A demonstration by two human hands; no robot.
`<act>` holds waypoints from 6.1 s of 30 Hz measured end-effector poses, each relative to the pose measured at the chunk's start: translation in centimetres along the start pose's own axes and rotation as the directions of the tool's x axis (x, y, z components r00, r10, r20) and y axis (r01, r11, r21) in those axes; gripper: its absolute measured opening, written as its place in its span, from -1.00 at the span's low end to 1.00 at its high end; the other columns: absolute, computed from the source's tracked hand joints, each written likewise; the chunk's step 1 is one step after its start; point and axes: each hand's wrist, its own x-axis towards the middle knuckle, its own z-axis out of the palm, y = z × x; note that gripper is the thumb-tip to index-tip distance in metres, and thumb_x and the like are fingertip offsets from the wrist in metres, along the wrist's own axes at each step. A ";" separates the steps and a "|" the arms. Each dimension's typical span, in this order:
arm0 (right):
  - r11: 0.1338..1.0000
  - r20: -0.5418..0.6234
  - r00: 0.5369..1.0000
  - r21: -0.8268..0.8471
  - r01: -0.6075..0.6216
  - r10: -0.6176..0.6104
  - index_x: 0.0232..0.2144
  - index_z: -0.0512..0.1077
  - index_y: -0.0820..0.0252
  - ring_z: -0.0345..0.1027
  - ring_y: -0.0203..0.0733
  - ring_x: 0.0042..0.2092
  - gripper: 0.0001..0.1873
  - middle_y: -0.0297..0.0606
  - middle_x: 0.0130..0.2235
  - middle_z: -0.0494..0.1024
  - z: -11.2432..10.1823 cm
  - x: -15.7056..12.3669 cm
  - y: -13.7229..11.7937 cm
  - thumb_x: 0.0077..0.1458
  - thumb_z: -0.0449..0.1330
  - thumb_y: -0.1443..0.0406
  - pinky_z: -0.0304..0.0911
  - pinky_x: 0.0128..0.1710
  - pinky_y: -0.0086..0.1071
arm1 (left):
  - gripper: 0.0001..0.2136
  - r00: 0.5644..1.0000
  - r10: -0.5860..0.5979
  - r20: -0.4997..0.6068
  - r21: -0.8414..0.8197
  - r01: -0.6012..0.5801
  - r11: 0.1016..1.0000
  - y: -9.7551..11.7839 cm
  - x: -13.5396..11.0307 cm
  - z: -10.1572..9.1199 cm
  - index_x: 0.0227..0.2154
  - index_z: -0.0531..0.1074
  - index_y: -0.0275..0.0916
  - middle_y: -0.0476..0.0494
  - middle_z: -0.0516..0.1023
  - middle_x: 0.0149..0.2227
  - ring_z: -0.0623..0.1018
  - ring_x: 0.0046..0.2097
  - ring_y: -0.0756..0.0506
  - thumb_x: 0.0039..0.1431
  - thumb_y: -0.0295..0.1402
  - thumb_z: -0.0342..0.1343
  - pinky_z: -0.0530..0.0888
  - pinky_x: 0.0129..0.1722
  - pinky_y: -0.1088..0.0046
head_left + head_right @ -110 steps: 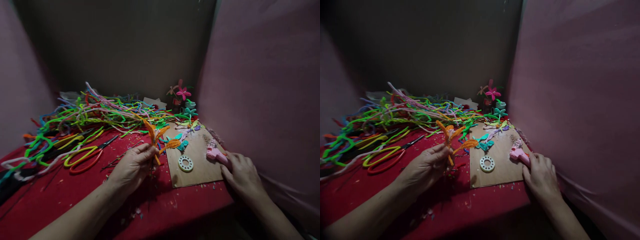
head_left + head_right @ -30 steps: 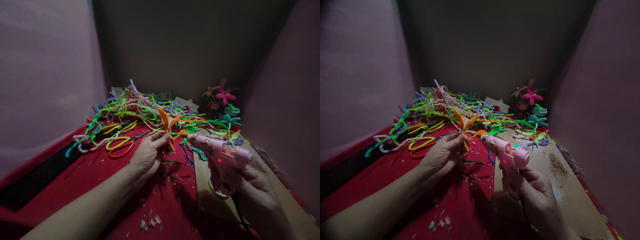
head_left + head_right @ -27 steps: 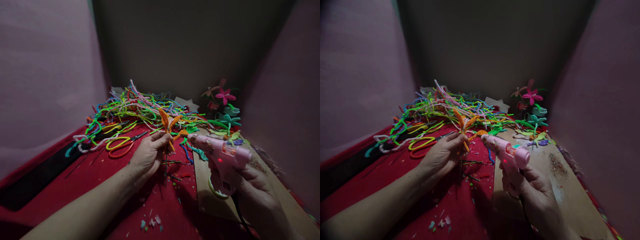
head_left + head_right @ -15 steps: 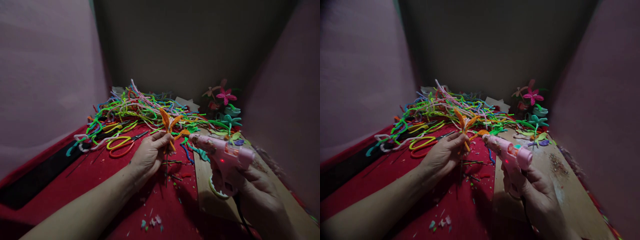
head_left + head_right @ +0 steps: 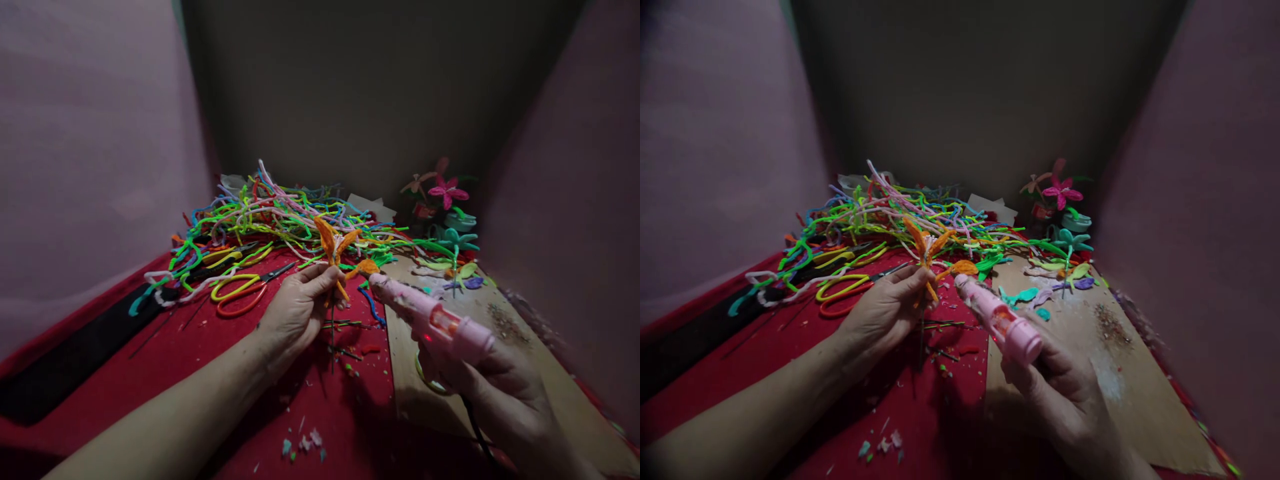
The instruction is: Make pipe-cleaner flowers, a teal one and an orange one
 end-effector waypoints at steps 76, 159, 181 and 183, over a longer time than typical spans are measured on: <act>0.967 -0.348 0.936 0.250 0.050 0.042 -0.61 0.50 0.22 0.09 -0.38 -0.56 -0.89 -0.41 -0.64 0.33 8.0 3.1 -4.9 -0.14 0.28 0.29 0.07 -0.55 -0.44 | -0.89 0.973 0.051 0.227 0.527 -0.167 0.833 0.1 -3.4 1.5 -0.62 0.48 -0.31 -0.04 0.44 -0.54 0.34 -0.45 0.02 -0.09 -0.40 0.21 0.27 -0.41 0.52; 0.849 -0.157 0.839 -0.194 0.491 -0.521 -0.50 0.45 0.16 0.26 -0.29 -0.41 -0.83 -0.33 -0.48 0.34 8.3 5.1 -4.0 0.01 0.10 0.44 0.22 -0.39 -0.43 | -0.77 0.954 0.080 0.287 0.496 -0.220 0.840 2.2 -3.6 1.2 -0.43 0.38 -0.29 0.02 0.44 -0.60 0.38 -0.65 0.05 -0.12 -0.31 0.27 0.35 -0.73 0.56; 0.898 0.100 0.893 0.014 0.440 -0.439 -0.30 0.43 0.14 0.28 -0.28 -0.37 -0.86 -0.29 -0.40 0.42 8.3 4.3 -3.5 0.12 0.07 0.32 0.26 -0.36 -0.38 | -0.85 0.968 -0.027 0.250 0.661 -0.150 0.735 8.1 -3.4 2.9 -0.53 0.44 -0.30 -0.01 0.44 -0.60 0.38 -0.59 0.09 -0.13 -0.32 0.26 0.27 -0.59 0.61; 0.902 0.080 0.899 0.051 0.428 -0.431 -0.30 0.41 0.14 0.29 -0.29 -0.38 -0.87 -0.31 -0.41 0.42 8.3 4.2 -3.5 0.12 0.07 0.32 0.26 -0.36 -0.38 | -0.83 0.975 0.013 0.223 0.636 -0.155 0.756 7.9 -3.6 3.1 -0.58 0.40 -0.31 0.00 0.43 -0.61 0.37 -0.60 0.10 -0.11 -0.33 0.24 0.26 -0.60 0.63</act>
